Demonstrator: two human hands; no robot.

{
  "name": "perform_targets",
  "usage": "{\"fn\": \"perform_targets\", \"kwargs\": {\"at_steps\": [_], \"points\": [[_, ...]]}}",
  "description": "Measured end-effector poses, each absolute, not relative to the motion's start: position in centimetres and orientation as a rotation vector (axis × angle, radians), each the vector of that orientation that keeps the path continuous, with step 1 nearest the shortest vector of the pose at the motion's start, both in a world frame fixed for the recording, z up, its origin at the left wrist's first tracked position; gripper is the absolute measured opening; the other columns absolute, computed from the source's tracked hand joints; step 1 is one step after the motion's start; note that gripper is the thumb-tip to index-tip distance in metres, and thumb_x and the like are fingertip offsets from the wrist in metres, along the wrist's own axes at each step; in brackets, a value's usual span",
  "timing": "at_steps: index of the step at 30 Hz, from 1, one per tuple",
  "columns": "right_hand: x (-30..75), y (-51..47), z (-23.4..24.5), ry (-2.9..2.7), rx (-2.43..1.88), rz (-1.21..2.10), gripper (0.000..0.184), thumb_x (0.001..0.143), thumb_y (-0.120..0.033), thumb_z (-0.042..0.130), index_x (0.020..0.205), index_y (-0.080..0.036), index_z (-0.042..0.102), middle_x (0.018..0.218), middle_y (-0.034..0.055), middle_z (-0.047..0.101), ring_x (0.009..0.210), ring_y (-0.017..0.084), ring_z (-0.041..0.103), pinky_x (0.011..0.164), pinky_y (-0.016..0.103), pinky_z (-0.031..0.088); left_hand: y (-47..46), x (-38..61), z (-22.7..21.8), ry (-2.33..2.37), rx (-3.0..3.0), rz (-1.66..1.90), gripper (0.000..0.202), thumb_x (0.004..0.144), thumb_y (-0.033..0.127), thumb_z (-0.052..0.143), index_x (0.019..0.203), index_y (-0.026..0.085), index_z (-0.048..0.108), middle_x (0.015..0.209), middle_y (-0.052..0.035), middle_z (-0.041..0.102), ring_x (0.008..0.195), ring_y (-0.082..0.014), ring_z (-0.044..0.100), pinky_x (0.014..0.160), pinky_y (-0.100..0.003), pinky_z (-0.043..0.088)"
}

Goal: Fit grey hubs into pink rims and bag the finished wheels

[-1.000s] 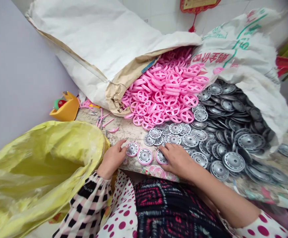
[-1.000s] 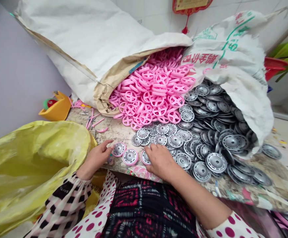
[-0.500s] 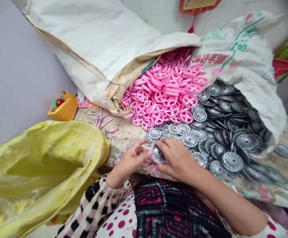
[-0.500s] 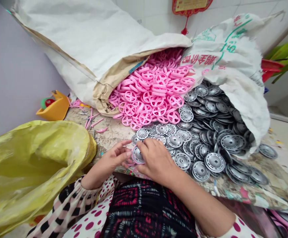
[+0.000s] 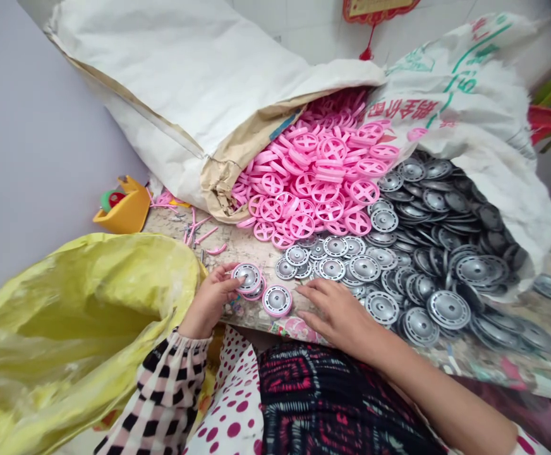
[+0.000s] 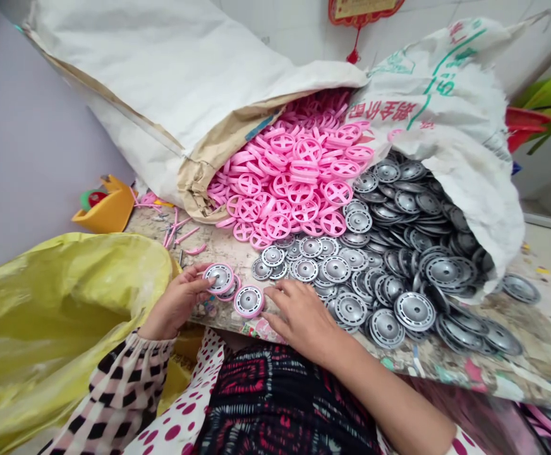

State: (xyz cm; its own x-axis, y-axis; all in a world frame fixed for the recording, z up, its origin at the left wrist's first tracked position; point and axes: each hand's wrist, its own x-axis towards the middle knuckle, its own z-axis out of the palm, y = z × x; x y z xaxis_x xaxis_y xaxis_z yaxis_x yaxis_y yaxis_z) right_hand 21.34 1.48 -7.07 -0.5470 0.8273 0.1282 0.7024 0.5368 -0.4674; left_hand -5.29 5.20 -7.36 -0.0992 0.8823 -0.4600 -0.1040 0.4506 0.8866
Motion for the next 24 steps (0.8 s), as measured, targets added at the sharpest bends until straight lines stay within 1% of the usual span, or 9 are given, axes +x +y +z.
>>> {"fn": "perform_targets", "kwargs": {"at_steps": [4,8,12,15,17,18,21,24], "points": [[21.2,1.5,-7.5,-2.452,-1.258,0.543,0.031,0.096,-0.033,0.044,0.118,-0.019,0.061,0.108,0.0097,0.062,0.099,0.022,0.056,0.088,0.038,0.044,4.8,-5.1,-8.6,1.369,0.744,0.912,0.056,0.060,0.023,0.078,0.111,0.013,0.058,0.084,-0.0019,0.065,0.059,-0.0081,0.055,0.050,-0.018,0.041],[21.4,2.9,-7.5,-2.471,-1.297,0.480,0.030,0.097,-0.031,0.042,0.116,-0.018,0.062,0.102,0.0091,0.064,0.096,0.021,0.056,0.087,0.037,0.043,4.6,-4.8,-8.4,1.435,0.869,0.853,0.056,0.061,0.028,0.076,0.112,0.012,0.061,0.090,-0.0046,0.067,0.062,-0.0101,0.056,0.051,-0.020,0.042],[21.1,5.4,-7.5,-2.477,-1.454,0.289,0.030,0.096,-0.030,0.044,0.115,-0.018,0.063,0.099,0.0093,0.064,0.095,0.023,0.054,0.085,0.037,0.042,4.8,-4.7,-8.3,1.510,1.025,0.790,0.056,0.065,0.031,0.071,0.116,0.011,0.061,0.098,-0.0085,0.068,0.073,-0.0154,0.061,0.055,-0.023,0.047],[20.3,7.3,-7.7,-2.521,-1.549,0.091,0.029,0.093,-0.025,0.045,0.114,-0.018,0.063,0.102,0.0114,0.063,0.094,0.026,0.052,0.081,0.038,0.041,4.8,-4.8,-9.0,1.589,1.141,0.716,0.058,0.070,0.035,0.066,0.123,0.011,0.059,0.102,-0.0112,0.066,0.067,-0.0159,0.059,0.049,-0.025,0.047],[19.6,8.1,-8.0,-2.555,-1.567,-0.012,0.030,0.090,-0.020,0.047,0.116,-0.019,0.062,0.106,0.0130,0.061,0.096,0.028,0.051,0.078,0.039,0.040,4.9,-5.0,-9.6,1.678,1.244,0.690,0.058,0.073,0.038,0.064,0.125,0.013,0.059,0.107,-0.0126,0.063,0.068,-0.0164,0.060,0.050,-0.027,0.048],[19.3,8.4,-8.3,-2.574,-1.562,-0.049,0.032,0.088,-0.018,0.048,0.117,-0.019,0.062,0.106,0.0135,0.061,0.096,0.028,0.051,0.077,0.039,0.039,4.9,-5.1,-9.8,1.719,1.311,0.684,0.056,0.074,0.039,0.063,0.123,0.014,0.060,0.109,-0.0128,0.061,0.071,-0.0172,0.061,0.053,-0.027,0.049],[18.8,8.9,-9.0,-2.624,-1.511,-0.102,0.031,0.086,-0.015,0.049,0.114,-0.017,0.063,0.101,0.0135,0.062,0.094,0.029,0.052,0.076,0.040,0.038,5.0,-5.5,-10.2,1.808,1.500,0.647,0.052,0.076,0.042,0.061,0.120,0.015,0.064,0.108,-0.0118,0.057,0.085,-0.0202,0.062,0.071,-0.031,0.053],[19.0,9.1,-9.4,-2.592,-1.502,-0.095,0.030,0.090,-0.017,0.045,0.113,-0.018,0.064,0.099,0.0124,0.063,0.093,0.028,0.053,0.077,0.040,0.039,5.1,-5.8,-10.2,1.836,1.562,0.618,0.054,0.076,0.044,0.060,0.121,0.015,0.063,0.104,-0.0104,0.057,0.086,-0.0199,0.061,0.082,-0.034,0.051]]}}
